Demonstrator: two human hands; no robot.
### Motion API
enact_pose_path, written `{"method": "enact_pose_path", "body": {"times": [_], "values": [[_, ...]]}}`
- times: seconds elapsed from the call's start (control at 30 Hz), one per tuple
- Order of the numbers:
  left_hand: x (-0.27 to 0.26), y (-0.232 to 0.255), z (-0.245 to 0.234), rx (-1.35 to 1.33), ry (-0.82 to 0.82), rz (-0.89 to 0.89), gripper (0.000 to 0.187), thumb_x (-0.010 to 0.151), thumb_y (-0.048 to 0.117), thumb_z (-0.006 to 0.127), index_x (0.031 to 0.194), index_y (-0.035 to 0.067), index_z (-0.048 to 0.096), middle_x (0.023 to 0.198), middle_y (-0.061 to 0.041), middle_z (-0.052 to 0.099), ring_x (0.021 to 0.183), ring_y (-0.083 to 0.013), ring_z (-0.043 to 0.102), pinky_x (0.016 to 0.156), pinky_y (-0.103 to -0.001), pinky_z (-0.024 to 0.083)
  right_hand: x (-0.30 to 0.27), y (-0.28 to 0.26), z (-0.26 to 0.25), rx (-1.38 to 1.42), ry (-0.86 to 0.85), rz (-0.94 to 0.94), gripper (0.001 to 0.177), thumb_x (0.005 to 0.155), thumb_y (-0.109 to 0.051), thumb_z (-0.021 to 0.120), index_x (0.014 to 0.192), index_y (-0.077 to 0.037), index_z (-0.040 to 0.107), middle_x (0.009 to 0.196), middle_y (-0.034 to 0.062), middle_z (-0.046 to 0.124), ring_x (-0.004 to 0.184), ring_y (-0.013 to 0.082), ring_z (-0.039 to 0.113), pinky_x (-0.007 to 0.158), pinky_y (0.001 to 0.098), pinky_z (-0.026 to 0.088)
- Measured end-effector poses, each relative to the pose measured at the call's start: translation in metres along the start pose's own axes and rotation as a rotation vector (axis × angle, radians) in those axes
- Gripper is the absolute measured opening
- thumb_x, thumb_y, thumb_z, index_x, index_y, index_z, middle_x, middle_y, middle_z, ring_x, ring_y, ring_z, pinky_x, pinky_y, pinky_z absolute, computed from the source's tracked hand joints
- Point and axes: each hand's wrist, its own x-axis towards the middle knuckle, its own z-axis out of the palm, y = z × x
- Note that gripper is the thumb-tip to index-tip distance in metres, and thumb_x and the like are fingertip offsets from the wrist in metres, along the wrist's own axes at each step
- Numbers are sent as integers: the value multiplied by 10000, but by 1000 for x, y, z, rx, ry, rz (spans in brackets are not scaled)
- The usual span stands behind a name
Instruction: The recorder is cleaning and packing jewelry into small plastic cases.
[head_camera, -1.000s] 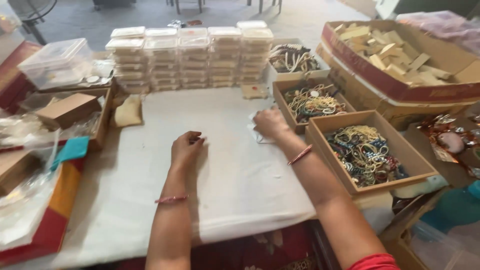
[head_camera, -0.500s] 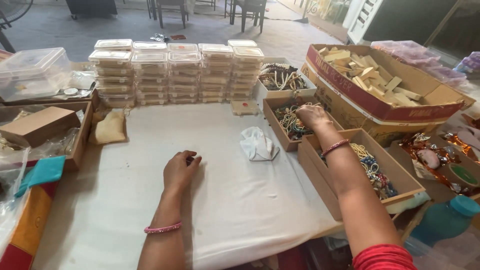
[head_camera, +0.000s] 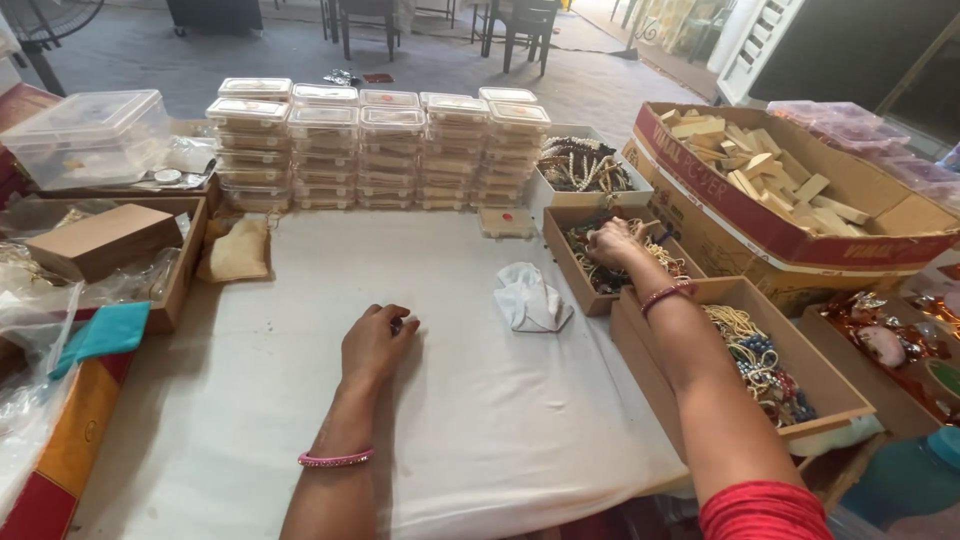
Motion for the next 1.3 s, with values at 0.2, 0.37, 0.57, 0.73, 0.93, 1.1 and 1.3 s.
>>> {"method": "enact_pose_path", "body": {"times": [0.2,0.37,0.57,0.73,0.93,1.1,1.3], "values": [[2,-5,5,9,5,6,334,913,386,687,1144,157,763,1101,-31,722,963,-209,712,844,-377,562,-67,7,-91,215,232,57,293,1017,-420,636,1070,-149,734,935,60,715,833,200,621,900,454,494],[4,-7,6,0,25,35,330,917,382,684,1139,152,765,1093,-39,728,949,-212,719,831,-379,568,-72,-19,-127,334,372,-60,269,1019,-351,650,1025,-102,752,836,45,733,654,172,626,655,351,540],[-4,8,-9,-84,78,3,357,946,392,654,1187,143,738,1125,-60,731,914,-228,733,830,-382,569,-124,-136,-156,291,515,-400,251,973,-341,713,1007,-99,771,880,88,763,725,182,698,736,387,568],[12,-16,2,-198,213,-44,405,1021,396,572,1316,137,668,1162,-98,717,972,-271,714,855,-397,550,-190,-207,-157,460,539,-715,371,945,-430,742,1083,-87,771,1028,109,767,880,226,724,819,407,574],[-3,-5,-16,-206,319,-110,393,1032,395,551,1285,125,684,1211,-106,698,1059,-290,686,922,-417,524,-180,-199,-79,668,420,-431,504,902,-514,708,1215,-120,720,1261,84,724,1010,231,750,945,387,544],[-7,2,-11,128,162,24,423,819,414,773,1152,155,747,1123,-87,696,1042,-304,664,883,-430,521,-112,-157,66,353,323,-62,403,968,-457,636,1299,-235,689,1365,103,618,1314,316,505,1104,594,320],[1,-9,-8,225,22,84,368,789,414,826,1070,180,791,1044,-53,726,1002,-266,678,867,-416,522,-146,-159,39,368,450,-319,191,837,-287,739,1013,-251,802,1344,19,649,1347,242,481,1143,622,254]]}}
